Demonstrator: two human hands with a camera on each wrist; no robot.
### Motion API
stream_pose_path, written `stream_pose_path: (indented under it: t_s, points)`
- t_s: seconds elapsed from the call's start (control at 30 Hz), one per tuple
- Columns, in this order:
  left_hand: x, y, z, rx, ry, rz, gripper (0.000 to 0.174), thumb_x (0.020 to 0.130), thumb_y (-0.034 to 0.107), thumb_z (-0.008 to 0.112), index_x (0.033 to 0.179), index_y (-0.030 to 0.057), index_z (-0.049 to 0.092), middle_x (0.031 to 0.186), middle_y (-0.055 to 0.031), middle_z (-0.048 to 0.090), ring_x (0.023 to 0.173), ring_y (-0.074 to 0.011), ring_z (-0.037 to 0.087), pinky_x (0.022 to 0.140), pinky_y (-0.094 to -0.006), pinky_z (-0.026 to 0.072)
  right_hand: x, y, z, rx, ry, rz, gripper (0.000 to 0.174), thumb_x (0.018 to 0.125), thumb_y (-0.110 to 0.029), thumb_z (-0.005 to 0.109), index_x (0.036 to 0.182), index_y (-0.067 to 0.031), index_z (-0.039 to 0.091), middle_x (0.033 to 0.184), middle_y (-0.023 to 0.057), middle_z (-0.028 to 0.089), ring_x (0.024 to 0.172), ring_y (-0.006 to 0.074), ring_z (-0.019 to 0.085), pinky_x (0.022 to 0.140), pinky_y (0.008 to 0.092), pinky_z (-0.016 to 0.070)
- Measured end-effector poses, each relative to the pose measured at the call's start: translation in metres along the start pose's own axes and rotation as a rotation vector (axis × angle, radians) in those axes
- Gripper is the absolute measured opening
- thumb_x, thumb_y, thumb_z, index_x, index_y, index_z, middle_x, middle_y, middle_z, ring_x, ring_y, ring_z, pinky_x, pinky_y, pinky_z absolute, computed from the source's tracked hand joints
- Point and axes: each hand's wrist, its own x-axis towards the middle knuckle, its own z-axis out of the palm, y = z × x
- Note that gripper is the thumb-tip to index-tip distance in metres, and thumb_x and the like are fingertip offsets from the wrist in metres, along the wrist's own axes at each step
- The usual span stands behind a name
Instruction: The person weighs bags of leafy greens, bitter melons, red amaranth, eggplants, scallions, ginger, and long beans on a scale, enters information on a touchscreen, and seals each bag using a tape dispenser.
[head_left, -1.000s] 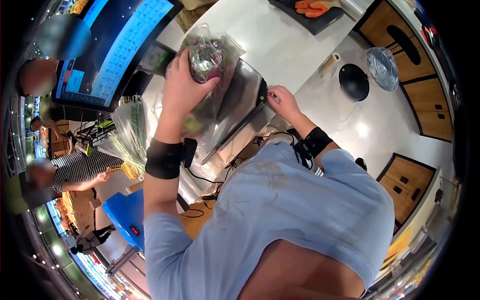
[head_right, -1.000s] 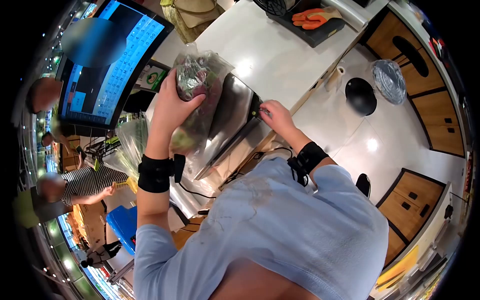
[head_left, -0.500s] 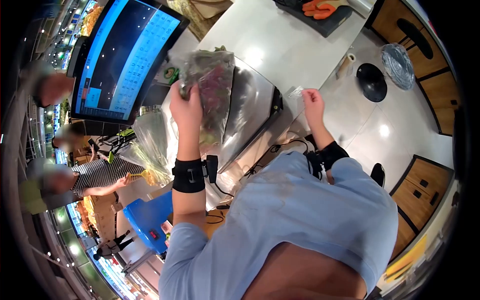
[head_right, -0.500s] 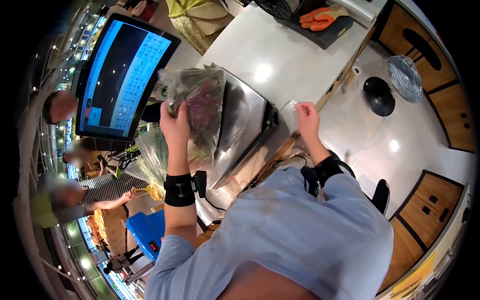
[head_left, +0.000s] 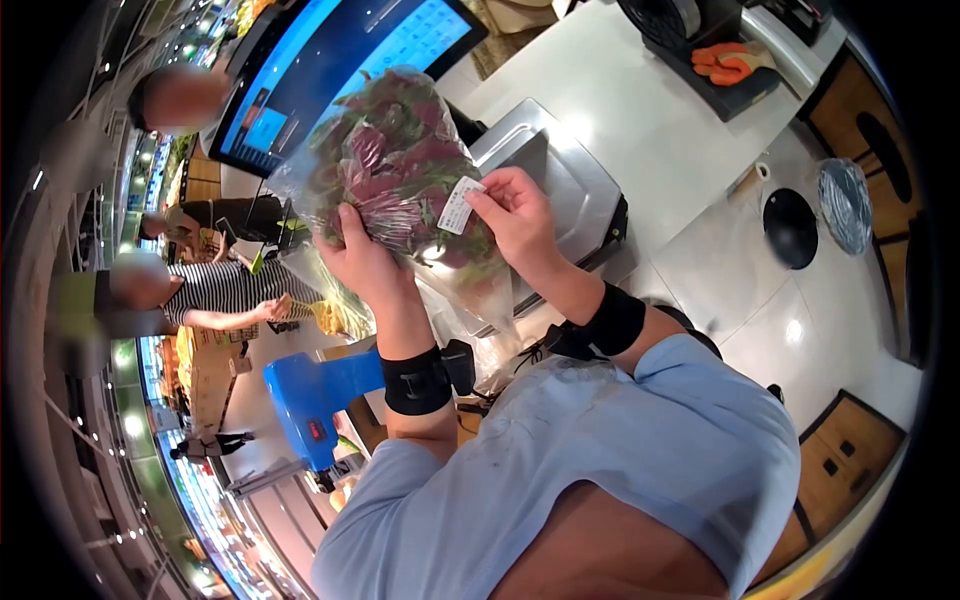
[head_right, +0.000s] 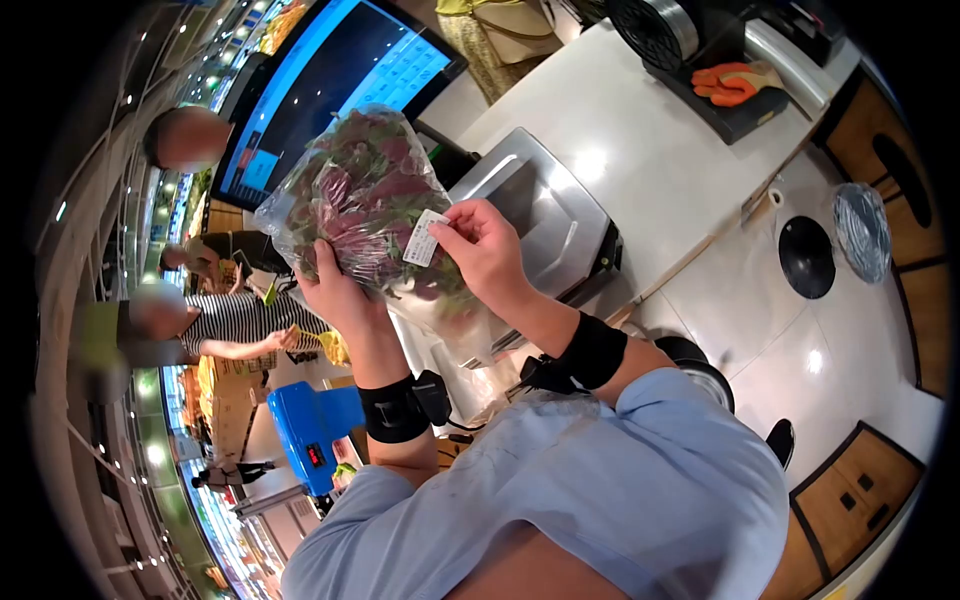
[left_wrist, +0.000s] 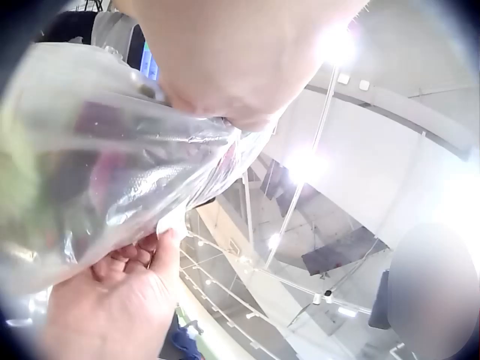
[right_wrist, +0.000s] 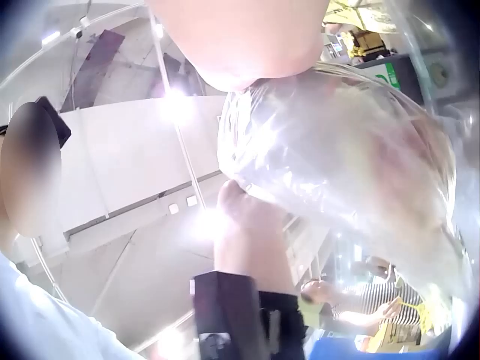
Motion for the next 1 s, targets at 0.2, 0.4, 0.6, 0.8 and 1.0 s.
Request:
stream_pose_path:
  t_s: [0.2, 0.4, 0.6, 0.8, 1.0]
  points:
    - [-0.014, 0.041, 0.000, -0.093, 0.023, 0.009, 0.022, 0.094, 0.006, 0.051, 0.114, -0.0016, 0.047, 0.106, -0.0116, 0.058, 0.091, -0.0174, 0.060, 0.074, -0.0307, 0.0515, -0.002, -0.001, 0.020, -0.424, -0.070, -0.147, 0.039, 0.075, 0.000, 0.074, 0.101, -0.0041, 0.046, 0.082, -0.0016, 0.050, 0.075, 0.0055, 0.048, 0.067, 0.0194, 0.0438]
    - [-0.017, 0.056, -0.028, -0.096, 0.032, 0.112, 0.021, 0.093, 0.005, 0.052, 0.113, -0.0003, 0.048, 0.105, -0.0083, 0.058, 0.092, -0.0144, 0.058, 0.079, -0.0284, 0.0477, 0.005, 0.012, 0.032, -0.120, -0.131, 0.010, 0.111, 0.061, -0.010, 0.083, 0.146, -0.0090, 0.011, 0.112, 0.0079, 0.048, 0.087, 0.0125, 0.046, 0.070, 0.0260, 0.0456]
    - [-0.019, 0.070, -0.053, -0.076, -0.191, 0.161, 0.037, 0.089, 0.010, 0.058, 0.122, -0.0016, 0.045, 0.107, -0.0089, 0.057, 0.098, -0.0161, 0.056, 0.088, -0.0284, 0.0434, 0.010, 0.025, 0.012, 0.361, -0.608, 0.391, 0.104, 0.068, -0.035, 0.082, 0.144, -0.0044, 0.018, 0.132, 0.0096, 0.045, 0.119, 0.0200, 0.047, 0.098, 0.0335, 0.0415]
    - [0.020, 0.101, -0.045, 0.409, -0.302, 0.112, 0.029, 0.092, 0.020, 0.057, 0.106, -0.0045, 0.063, 0.091, -0.0054, 0.063, 0.087, -0.0116, 0.058, 0.079, -0.0227, 0.0440, -0.018, 0.035, 0.005, 0.247, -0.443, 0.343, 0.064, 0.083, -0.027, 0.060, 0.136, -0.0037, 0.032, 0.127, 0.0124, 0.051, 0.109, 0.0248, 0.058, 0.088, 0.0375, 0.0530]
    - [0.013, 0.097, 0.027, 0.040, -0.224, 0.137, 0.025, 0.097, 0.014, 0.048, 0.092, -0.0036, 0.066, 0.086, -0.0061, 0.066, 0.075, -0.0088, 0.059, 0.067, -0.0202, 0.0437, 0.000, 0.017, -0.015, 0.317, -0.428, 0.325, 0.056, 0.086, -0.035, 0.059, 0.130, -0.0065, 0.040, 0.124, 0.0087, 0.053, 0.111, 0.0232, 0.056, 0.094, 0.0404, 0.0488]
